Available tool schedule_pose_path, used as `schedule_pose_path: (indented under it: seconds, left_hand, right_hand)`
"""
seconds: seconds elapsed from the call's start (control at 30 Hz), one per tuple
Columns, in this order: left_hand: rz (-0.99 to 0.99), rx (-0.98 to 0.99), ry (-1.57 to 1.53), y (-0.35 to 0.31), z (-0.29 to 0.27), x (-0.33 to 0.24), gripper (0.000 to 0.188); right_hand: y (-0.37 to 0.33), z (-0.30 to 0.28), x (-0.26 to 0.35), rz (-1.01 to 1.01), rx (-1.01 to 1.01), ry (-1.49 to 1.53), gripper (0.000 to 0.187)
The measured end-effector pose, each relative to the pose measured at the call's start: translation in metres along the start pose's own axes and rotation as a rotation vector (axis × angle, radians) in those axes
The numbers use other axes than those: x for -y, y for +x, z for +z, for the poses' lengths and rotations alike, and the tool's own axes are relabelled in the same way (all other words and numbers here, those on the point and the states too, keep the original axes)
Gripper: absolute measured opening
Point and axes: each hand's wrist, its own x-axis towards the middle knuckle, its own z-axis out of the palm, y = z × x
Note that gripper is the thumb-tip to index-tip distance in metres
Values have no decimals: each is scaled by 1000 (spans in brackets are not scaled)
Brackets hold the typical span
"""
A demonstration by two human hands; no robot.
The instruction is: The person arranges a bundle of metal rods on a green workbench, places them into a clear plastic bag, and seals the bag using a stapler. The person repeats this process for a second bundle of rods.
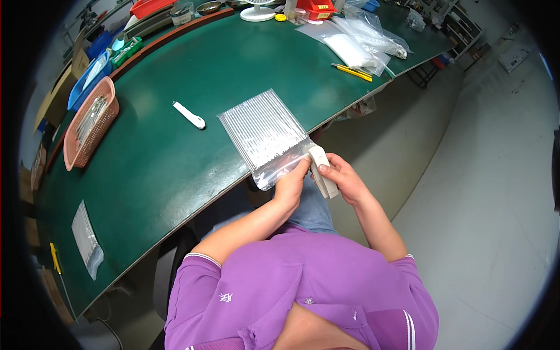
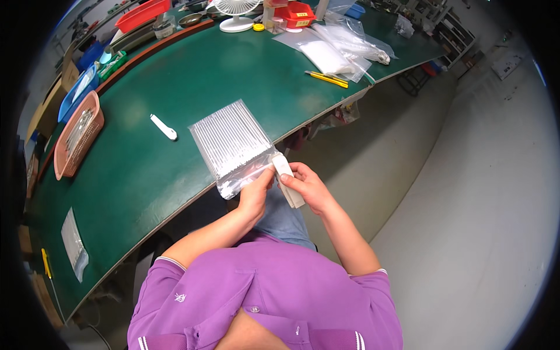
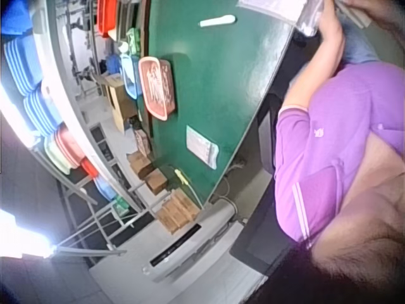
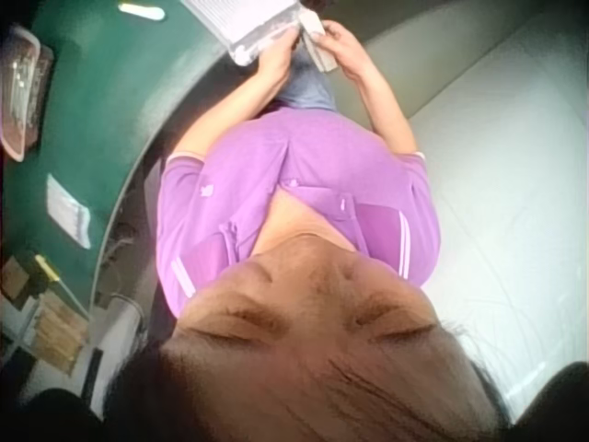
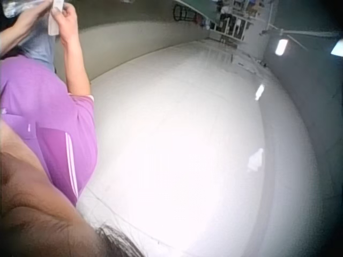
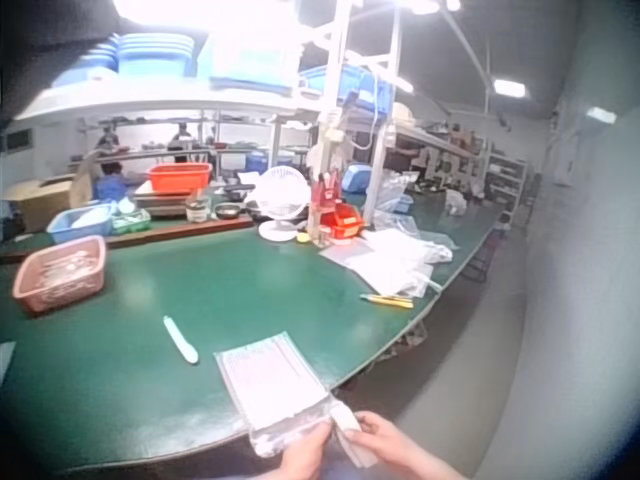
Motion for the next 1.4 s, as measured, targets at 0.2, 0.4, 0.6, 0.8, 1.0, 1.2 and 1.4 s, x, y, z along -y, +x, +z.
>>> schedule_pose_path:
  seconds: [0.2,0.4,0.6,0.8,1.0,1.2,1.4]
  left_hand:
    - [-36,14,-6,-1,-3,-2,10]
    - [-71,53,-45,0,-7,2,12]
    - [-70,80,-13,2,-13,3,14]
    - [-70,125,4,6,-20,8,17]
    - [-148,46,-41,-3,-5,-5,20]
    - [-216,98,-234,7,10,8,32]
    - [-207,132,-114,9,3,11,38]
  right_hand:
    - [2,0,8,23,11,16,48]
    - [4,1,9,22,10,-9,45]
    - [4,4,9,11,-29,35,43]
    - [11,4,0,16,-75,49,44]
    - [11,7,-2,-15,-120,104,37]
    - [12,4,-13,-51,-123,91,39]
    - [13,5,-12,-47,-100,50,37]
